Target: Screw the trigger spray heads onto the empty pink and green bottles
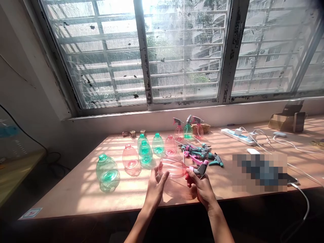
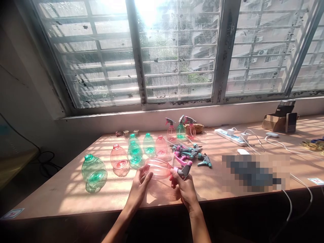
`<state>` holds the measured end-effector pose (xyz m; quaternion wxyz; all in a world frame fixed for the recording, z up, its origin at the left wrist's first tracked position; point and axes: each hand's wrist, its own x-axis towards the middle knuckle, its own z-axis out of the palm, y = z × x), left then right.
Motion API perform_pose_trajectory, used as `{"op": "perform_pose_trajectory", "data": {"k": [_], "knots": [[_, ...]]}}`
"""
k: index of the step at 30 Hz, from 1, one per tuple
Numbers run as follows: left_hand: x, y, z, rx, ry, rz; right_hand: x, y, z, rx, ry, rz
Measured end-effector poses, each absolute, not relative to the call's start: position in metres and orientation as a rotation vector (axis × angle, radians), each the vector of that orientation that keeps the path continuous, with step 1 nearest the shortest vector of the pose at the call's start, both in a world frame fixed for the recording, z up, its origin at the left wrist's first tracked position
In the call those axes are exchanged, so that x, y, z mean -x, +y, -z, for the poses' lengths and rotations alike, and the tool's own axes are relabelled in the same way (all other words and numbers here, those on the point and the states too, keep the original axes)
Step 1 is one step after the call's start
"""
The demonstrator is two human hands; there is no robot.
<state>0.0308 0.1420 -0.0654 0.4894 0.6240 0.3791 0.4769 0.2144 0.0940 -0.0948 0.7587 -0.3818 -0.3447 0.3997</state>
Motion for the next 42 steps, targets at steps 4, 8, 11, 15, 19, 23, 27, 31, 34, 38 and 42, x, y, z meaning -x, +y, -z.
{"op": "perform_pose_trajectory", "data": {"k": [4, 8, 11, 15, 19, 23, 27, 31, 34, 38, 42], "knots": [[-0.031, 0.145, 0.069, -1.537, 0.893, -1.166, -0.215, 0.092, 0.091, 0.867, -0.721, -0.883], [-0.029, 0.145, 0.068, -1.629, 0.867, -1.187, -0.214, 0.091, 0.089, 0.834, -0.679, -0.879], [-0.029, 0.143, 0.067, -1.626, 0.857, -1.155, -0.214, 0.092, 0.089, 0.825, -0.673, -0.875], [-0.03, 0.143, 0.069, -1.595, 0.887, -1.15, -0.213, 0.093, 0.091, 0.838, -0.702, -0.894], [-0.031, 0.145, 0.071, -1.58, 0.939, -1.151, -0.213, 0.093, 0.091, 0.846, -0.715, -0.899], [-0.031, 0.146, 0.07, -1.654, 0.893, -1.145, -0.213, 0.091, 0.087, 0.854, -0.683, -0.881], [-0.031, 0.146, 0.071, -1.667, 0.893, -1.167, -0.213, 0.089, 0.086, 0.856, -0.673, -0.913], [-0.03, 0.145, 0.071, -1.602, 0.947, -1.12, -0.211, 0.088, 0.087, 0.864, -0.708, -0.946], [-0.031, 0.146, 0.071, -1.553, 0.964, -1.127, -0.21, 0.089, 0.086, 0.892, -0.693, -0.984], [-0.032, 0.15, 0.075, -1.607, 0.923, -1.146, -0.212, 0.091, 0.087, 0.881, -0.679, -0.929], [-0.032, 0.15, 0.079, -1.681, 0.903, -1.18, -0.214, 0.092, 0.089, 0.828, -0.681, -0.892]]}}
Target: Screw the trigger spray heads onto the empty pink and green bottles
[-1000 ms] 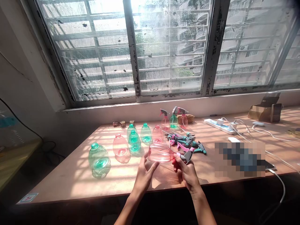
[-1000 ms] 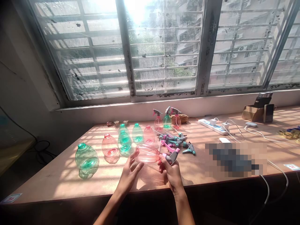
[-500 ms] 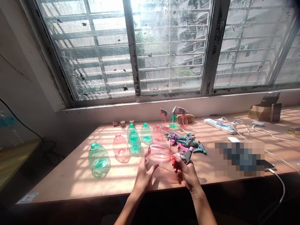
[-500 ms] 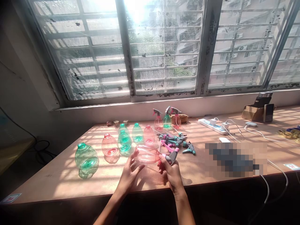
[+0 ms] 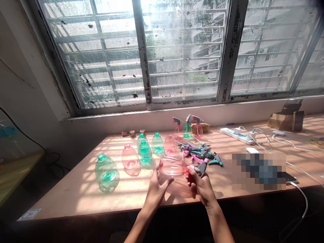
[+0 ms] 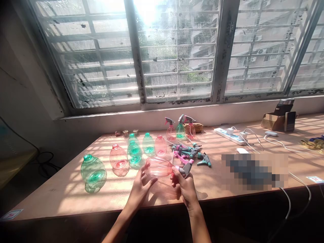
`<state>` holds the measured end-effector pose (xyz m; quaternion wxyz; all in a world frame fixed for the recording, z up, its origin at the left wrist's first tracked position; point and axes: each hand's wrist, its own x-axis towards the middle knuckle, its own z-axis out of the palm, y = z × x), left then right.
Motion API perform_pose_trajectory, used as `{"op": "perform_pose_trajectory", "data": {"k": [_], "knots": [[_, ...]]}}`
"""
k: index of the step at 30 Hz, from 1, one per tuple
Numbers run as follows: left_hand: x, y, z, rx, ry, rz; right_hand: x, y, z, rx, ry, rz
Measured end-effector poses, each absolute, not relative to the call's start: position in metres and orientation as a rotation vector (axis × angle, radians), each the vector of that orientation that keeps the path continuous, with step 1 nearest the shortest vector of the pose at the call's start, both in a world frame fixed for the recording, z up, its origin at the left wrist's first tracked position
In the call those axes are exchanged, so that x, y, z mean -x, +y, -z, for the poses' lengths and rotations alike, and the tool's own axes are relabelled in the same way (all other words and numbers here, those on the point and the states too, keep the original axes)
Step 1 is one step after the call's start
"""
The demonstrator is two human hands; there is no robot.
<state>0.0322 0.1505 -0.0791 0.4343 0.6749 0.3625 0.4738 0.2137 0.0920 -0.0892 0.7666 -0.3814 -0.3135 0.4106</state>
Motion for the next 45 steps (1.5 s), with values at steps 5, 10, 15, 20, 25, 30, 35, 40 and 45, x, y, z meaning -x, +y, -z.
{"op": "perform_pose_trajectory", "data": {"k": [5, 10, 15, 20, 25, 30, 35, 40, 45], "knots": [[-0.031, 0.146, 0.074, -1.579, 0.94, -1.151, -0.212, 0.09, 0.088, 0.84, -0.7, -0.937], [-0.03, 0.151, 0.075, -1.561, 0.924, -1.162, -0.212, 0.09, 0.087, 0.899, -0.679, -0.975], [-0.03, 0.153, 0.078, -1.604, 0.906, -1.184, -0.214, 0.093, 0.091, 0.854, -0.714, -0.906], [-0.031, 0.146, 0.07, -1.53, 0.95, -1.146, -0.211, 0.09, 0.089, 0.868, -0.708, -0.959], [-0.03, 0.148, 0.072, -1.524, 0.931, -1.157, -0.211, 0.09, 0.086, 0.873, -0.699, -0.951], [-0.029, 0.151, 0.077, -1.649, 0.906, -1.202, -0.214, 0.093, 0.089, 0.843, -0.718, -0.895], [-0.029, 0.145, 0.073, -1.616, 0.928, -1.173, -0.211, 0.089, 0.085, 0.834, -0.734, -0.941], [-0.03, 0.143, 0.068, -1.55, 0.905, -1.181, -0.209, 0.088, 0.083, 0.865, -0.681, -0.979], [-0.03, 0.143, 0.066, -1.703, 0.916, -1.239, -0.212, 0.092, 0.087, 0.842, -0.663, -0.926]]}}
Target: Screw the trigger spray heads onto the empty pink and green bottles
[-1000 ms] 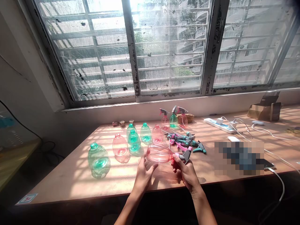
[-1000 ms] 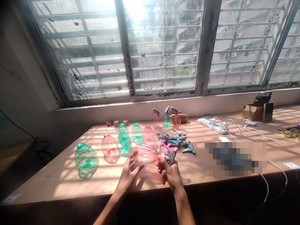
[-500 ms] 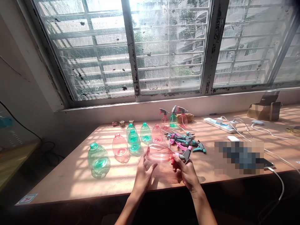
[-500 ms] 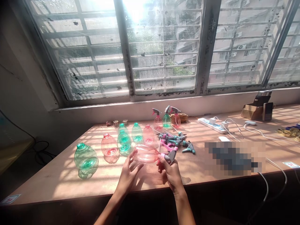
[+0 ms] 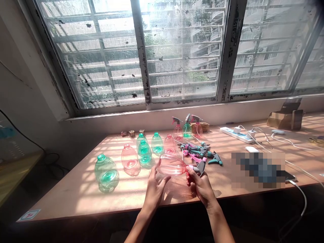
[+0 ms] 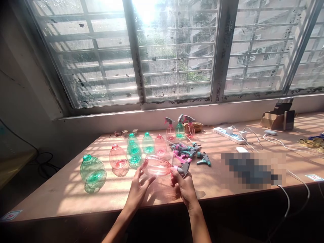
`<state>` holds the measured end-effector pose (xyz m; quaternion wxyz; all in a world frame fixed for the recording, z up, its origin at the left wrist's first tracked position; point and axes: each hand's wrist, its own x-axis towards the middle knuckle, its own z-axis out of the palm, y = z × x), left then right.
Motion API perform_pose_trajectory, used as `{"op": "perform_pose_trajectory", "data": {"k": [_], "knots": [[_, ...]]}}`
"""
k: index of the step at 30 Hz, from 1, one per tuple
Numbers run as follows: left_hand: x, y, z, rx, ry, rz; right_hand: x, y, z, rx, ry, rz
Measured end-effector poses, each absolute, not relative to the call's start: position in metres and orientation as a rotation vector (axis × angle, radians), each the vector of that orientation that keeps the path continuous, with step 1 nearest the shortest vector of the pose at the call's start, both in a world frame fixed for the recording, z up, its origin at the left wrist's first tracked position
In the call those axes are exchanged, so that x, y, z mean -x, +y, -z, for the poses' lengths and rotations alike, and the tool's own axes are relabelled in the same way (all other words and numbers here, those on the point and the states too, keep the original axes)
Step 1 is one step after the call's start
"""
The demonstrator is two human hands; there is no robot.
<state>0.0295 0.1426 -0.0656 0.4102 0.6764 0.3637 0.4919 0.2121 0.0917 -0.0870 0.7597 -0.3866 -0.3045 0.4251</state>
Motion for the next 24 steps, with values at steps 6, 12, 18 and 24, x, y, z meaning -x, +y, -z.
{"op": "perform_pose_trajectory", "data": {"k": [6, 12, 18, 24], "knots": [[-0.0296, 0.139, 0.0644, -1.584, 0.962, -1.192, -0.211, 0.0905, 0.0862, 0.838, -0.66, -0.973], [-0.0295, 0.1397, 0.0621, -1.67, 0.898, -1.207, -0.2119, 0.0902, 0.0857, 0.85, -0.664, -0.936], [-0.0297, 0.1382, 0.059, -1.68, 0.908, -1.197, -0.2122, 0.0916, 0.0892, 0.832, -0.697, -0.928], [-0.0284, 0.1396, 0.0634, -1.545, 0.933, -1.167, -0.2102, 0.0928, 0.0895, 0.855, -0.67, -0.952]]}}
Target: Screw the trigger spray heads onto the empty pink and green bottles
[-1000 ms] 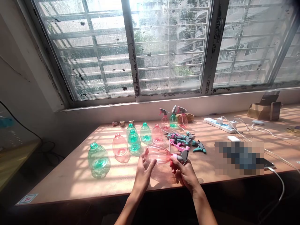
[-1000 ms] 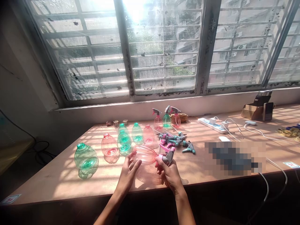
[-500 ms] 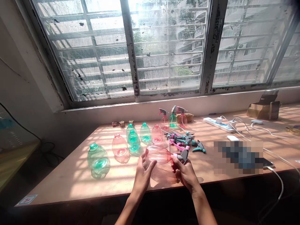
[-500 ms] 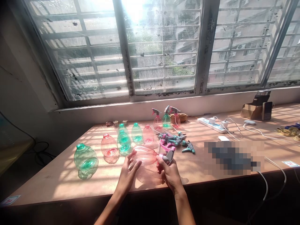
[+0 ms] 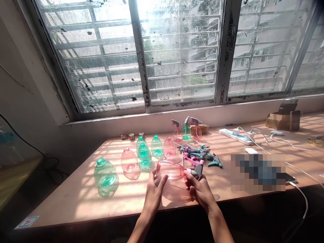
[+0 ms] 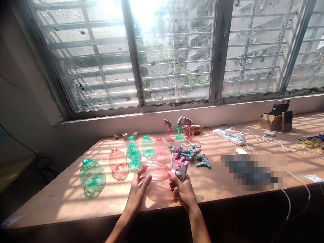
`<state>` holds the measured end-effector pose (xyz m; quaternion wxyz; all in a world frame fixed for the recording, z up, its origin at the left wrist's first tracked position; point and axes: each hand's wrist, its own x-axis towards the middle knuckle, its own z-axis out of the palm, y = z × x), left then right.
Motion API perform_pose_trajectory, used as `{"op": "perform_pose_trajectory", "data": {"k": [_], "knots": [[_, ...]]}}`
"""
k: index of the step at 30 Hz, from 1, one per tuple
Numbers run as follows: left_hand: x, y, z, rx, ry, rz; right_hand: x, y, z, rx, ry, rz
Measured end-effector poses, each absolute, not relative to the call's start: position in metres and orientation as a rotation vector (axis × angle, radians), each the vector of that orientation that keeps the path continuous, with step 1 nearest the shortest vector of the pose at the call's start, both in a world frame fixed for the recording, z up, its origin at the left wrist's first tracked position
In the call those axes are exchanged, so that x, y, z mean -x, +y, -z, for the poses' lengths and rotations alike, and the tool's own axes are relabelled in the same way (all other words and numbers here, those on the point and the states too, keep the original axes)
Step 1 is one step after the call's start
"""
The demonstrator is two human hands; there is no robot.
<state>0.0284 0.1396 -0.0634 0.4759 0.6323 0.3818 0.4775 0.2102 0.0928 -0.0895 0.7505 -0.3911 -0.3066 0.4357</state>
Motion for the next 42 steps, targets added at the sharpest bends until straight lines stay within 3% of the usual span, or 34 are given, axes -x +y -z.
{"op": "perform_pose_trajectory", "data": {"k": [42], "knots": [[-0.0277, 0.1448, 0.07, -1.813, 0.967, -1.204, -0.2134, 0.0933, 0.091, 0.804, -0.704, -0.889]]}}
